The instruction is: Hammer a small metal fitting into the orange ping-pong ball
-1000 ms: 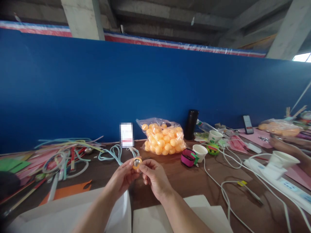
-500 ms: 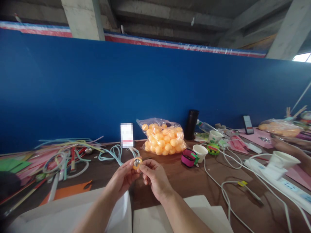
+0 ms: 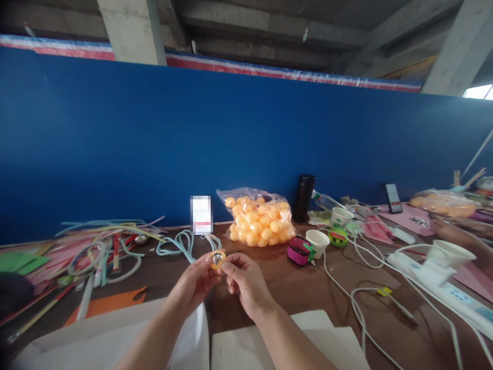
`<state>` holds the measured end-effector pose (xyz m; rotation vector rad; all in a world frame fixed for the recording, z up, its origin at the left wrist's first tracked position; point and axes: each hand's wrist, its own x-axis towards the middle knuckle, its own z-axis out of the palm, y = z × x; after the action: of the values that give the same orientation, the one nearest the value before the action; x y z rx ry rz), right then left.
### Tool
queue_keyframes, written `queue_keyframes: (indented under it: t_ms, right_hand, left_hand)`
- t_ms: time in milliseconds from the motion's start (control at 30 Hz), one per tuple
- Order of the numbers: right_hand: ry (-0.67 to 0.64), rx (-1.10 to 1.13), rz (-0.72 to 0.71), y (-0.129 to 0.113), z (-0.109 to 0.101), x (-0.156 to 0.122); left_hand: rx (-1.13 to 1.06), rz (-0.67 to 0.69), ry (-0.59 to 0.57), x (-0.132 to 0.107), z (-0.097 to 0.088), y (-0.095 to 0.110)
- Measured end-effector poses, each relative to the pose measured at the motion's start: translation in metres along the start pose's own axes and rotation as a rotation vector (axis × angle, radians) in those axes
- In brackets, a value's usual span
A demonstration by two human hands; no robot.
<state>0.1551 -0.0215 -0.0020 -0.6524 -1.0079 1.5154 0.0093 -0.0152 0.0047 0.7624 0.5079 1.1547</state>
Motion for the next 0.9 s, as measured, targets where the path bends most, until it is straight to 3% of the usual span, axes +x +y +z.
queue_keyframes:
  t_ms: [900]
  right_hand:
    - [0.014,-0.033,-0.02,-0.0011,0.0017,-0.001]
  left_hand:
    - [0.017,0.001,0.003,0.0012,-0.0016,0.0006]
